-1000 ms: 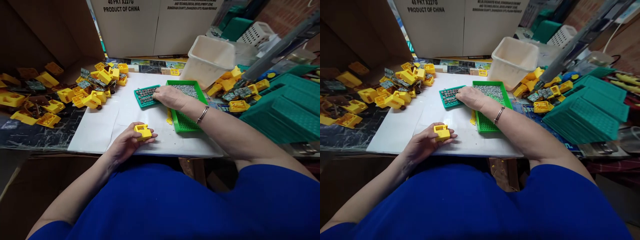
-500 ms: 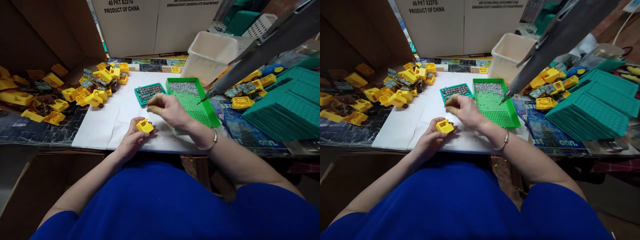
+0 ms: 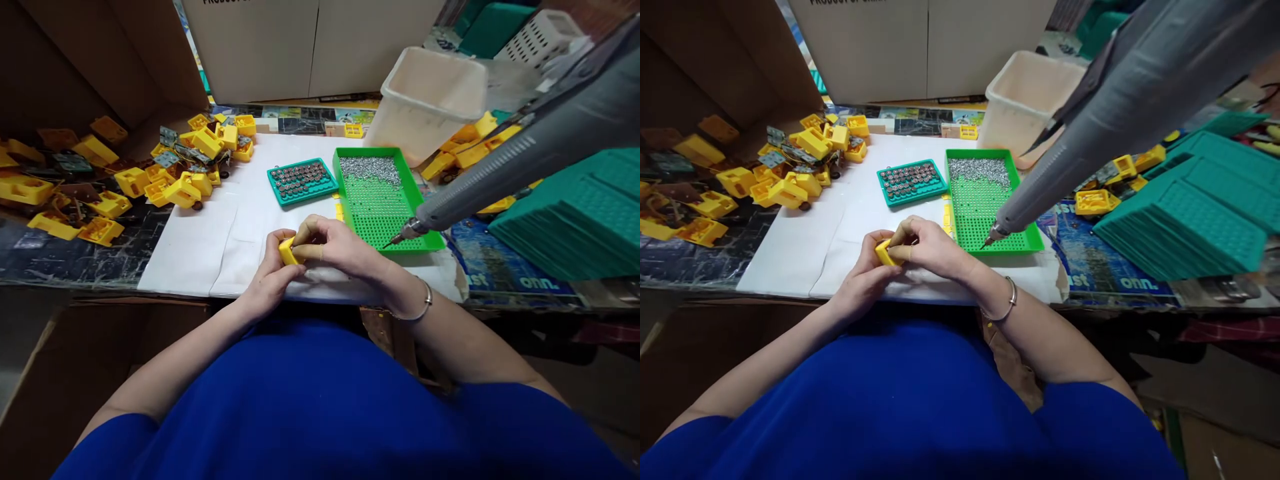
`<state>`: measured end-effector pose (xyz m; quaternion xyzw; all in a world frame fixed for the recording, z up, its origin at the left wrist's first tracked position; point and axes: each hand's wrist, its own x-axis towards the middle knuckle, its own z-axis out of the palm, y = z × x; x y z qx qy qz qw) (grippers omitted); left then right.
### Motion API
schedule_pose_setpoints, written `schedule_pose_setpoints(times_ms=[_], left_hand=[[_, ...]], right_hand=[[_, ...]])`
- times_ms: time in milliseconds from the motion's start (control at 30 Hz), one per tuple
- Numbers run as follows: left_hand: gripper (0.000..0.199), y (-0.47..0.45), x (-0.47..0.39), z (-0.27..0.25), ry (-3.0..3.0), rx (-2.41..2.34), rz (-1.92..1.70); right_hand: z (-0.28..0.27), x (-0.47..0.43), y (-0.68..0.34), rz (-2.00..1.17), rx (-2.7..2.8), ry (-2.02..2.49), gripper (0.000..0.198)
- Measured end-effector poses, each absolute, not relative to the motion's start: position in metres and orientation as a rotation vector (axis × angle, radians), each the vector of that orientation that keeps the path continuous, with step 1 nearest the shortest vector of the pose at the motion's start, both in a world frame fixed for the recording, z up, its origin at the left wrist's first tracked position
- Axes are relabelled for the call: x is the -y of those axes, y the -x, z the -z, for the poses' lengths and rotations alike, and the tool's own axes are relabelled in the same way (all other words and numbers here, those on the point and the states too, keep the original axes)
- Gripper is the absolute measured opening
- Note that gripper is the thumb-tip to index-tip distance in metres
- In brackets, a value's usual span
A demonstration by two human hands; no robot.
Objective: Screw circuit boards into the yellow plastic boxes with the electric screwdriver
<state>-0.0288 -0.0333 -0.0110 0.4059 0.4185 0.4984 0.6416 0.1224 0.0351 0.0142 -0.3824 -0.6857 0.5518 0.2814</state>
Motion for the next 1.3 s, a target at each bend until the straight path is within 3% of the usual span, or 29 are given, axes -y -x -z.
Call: schedule_pose_setpoints(times_ms=[167,233,333,433,567,667,767,833,900,1067,1200,1300], left_hand=[[0.042,0.029,0.030,0.007,-0.821,-0.942,-1.130],[0.034,0.028,0.028,0.004,-0.691,-0.915,-1.106],[0.027,0.028,0.026,-0.001,-0.635,-0.903,-1.053],[0.025,0.029,0.026,-0.001,-0.645,-0.903,-1.075],[0.026,0.030,0.026,0.002,-0.642,-0.896,-1.124],[0.031,0.031,0.027,0.004,-0.615,-0.882,-1.161],[0.037,0.029,0.027,0.004,-0.596,-0.879,-1.196],[0.039,0.028,0.028,0.004,-0.612,-0.868,-1.212],[0.041,0.027,0.029,0.006,-0.650,-0.855,-1.226],[0.048,0.030,0.031,0.020,-0.835,-0.942,-1.250],[0.041,0.032,0.033,0.026,-1.031,-1.036,-1.230],[0.038,0.032,0.034,0.023,-1.146,-1.111,-1.225]], right_hand=[[-0.024,-0.048,-0.128,-1.428,2.012,1.029,0.018],[-0.030,-0.066,-0.132,-1.109,2.150,1.090,0.009],[-0.032,-0.107,-0.138,-0.289,2.285,1.307,0.011],[-0.026,-0.150,-0.140,0.018,2.391,1.430,0.021],[-0.018,-0.177,-0.136,0.008,2.435,1.446,0.034],[-0.024,-0.161,-0.132,-0.038,2.418,1.461,0.028],[-0.035,-0.121,-0.130,-0.417,2.382,1.347,0.009],[-0.038,-0.090,-0.129,-0.823,2.318,1.126,0.010],[-0.036,-0.066,-0.130,-0.975,2.289,0.941,0.010],[-0.022,-0.044,-0.128,-0.847,2.378,0.825,0.012],[-0.023,-0.038,-0.124,-0.586,2.467,0.925,0.011],[-0.025,-0.033,-0.122,-0.635,2.446,0.986,0.010]])
